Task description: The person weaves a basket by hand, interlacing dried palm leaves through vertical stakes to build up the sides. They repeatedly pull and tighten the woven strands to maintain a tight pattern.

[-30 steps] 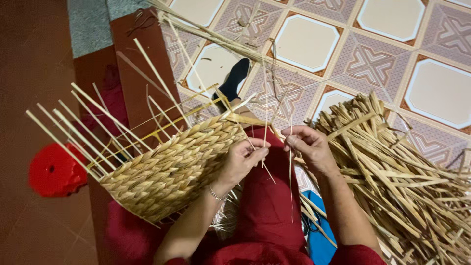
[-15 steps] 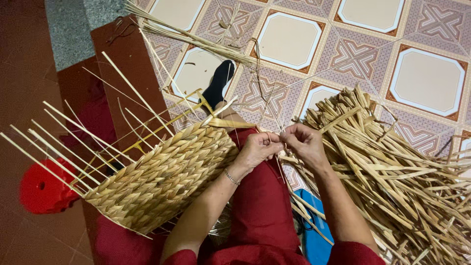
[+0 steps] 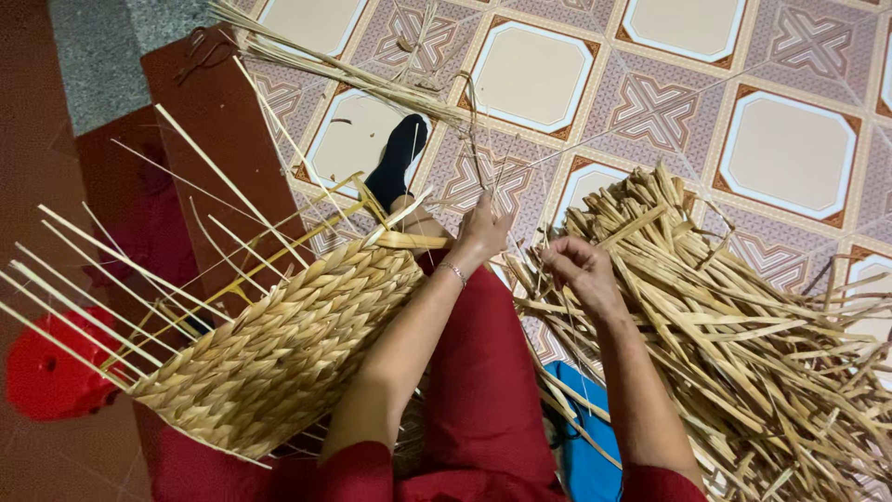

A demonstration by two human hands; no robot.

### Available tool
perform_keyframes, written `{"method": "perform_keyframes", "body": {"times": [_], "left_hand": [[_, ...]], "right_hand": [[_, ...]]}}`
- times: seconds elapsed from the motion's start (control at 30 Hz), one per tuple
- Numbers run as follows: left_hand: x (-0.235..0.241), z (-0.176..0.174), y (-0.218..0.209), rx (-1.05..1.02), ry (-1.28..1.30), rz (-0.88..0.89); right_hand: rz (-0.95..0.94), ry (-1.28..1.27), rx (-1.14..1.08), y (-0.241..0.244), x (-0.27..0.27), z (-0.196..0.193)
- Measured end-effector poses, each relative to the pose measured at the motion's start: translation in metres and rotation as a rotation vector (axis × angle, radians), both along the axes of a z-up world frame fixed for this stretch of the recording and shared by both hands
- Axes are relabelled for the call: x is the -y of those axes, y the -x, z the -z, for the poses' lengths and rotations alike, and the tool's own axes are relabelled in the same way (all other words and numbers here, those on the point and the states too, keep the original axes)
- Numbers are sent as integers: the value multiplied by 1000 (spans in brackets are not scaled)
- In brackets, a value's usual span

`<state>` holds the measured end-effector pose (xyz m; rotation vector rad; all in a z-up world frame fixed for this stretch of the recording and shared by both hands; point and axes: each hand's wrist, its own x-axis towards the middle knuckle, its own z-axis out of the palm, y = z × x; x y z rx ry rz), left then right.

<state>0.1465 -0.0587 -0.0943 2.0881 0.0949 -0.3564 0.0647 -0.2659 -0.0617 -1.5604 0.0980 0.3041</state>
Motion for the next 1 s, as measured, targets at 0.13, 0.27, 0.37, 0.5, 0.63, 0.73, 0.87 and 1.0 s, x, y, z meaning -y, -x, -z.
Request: {"method": "perform_keyframes", "body": {"times": [0.13, 0.27, 0.37, 0.5, 0.63, 0.73, 0.87, 1.0], "left_hand": [[-8, 10, 10, 472, -234, 129], [-23, -8, 61, -29, 520, 177], [-33, -34, 80, 45, 735, 94], [-56, -67, 102, 74, 680, 44], [-83, -89, 121, 101, 714, -5], [-104, -99, 133, 43, 739, -73], [-132, -117, 135, 152, 581, -91], [-154, -130, 133, 346, 556, -112]], "right_hand": [[-18, 230, 111, 11, 0, -10], [-59, 377, 412, 27, -13, -24], [-148, 432, 291, 38, -27, -39], [-249, 442, 458, 51, -43, -57], [-322, 272, 393, 55, -63, -64], [-390, 213, 314, 56, -79, -58], [-546, -66, 160, 41, -107, -54], [-630, -138, -21, 27, -133, -61]]}}
